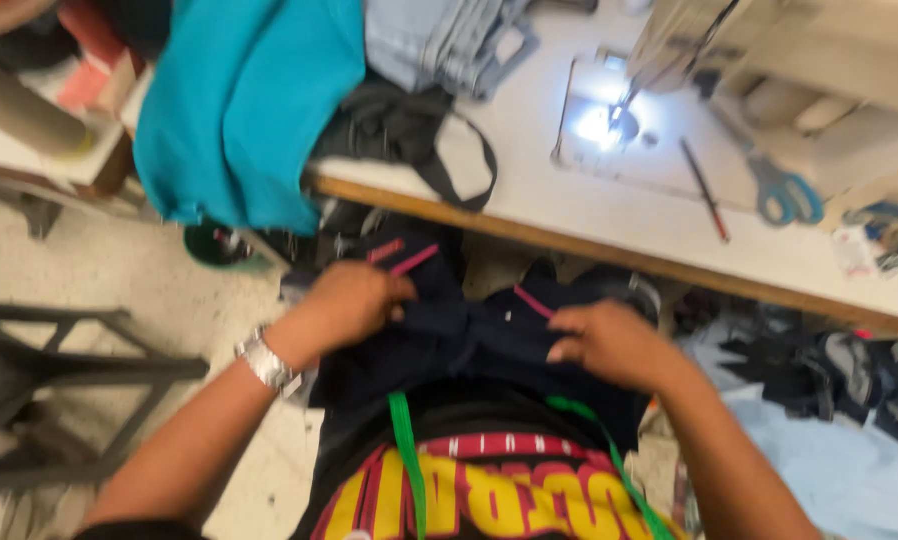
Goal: Inspecting and measuring a garment at a sewing workstation using a small tool and measuring tape.
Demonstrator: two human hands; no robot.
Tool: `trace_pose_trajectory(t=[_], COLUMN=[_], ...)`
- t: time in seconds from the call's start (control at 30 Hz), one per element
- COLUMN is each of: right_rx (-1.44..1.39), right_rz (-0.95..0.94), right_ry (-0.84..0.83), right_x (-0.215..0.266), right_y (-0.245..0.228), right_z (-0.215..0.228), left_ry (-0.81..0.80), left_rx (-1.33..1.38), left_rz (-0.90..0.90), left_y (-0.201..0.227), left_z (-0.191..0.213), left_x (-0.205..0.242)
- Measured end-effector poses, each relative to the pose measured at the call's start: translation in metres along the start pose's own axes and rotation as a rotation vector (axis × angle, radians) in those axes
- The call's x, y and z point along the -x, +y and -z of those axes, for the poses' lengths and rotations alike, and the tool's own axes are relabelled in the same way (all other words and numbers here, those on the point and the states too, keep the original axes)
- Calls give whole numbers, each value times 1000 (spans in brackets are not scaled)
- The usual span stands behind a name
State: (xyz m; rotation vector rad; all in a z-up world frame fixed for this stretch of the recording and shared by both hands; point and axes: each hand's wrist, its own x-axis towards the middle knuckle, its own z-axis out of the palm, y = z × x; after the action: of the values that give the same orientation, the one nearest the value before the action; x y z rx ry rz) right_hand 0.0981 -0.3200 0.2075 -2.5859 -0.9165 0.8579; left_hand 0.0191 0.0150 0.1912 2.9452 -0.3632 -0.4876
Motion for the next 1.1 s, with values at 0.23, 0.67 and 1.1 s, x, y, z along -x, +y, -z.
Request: trace_pose_trajectory(t=[0.23,0.67,1.1], right_rx=[-234,-237,-50], right_rz=[-199,-241,136], right_ry=[10,43,315], right_x=[-4,-10,8], right_y=[18,32,22], right_z=[20,14,1], left_ry=[115,10,491], left_rx=[346,419,-87], left_rz=[-149,-81,100], left_y=[-38,-44,-25], left_z=[7,3,-35], left_x=[-3,-3,29])
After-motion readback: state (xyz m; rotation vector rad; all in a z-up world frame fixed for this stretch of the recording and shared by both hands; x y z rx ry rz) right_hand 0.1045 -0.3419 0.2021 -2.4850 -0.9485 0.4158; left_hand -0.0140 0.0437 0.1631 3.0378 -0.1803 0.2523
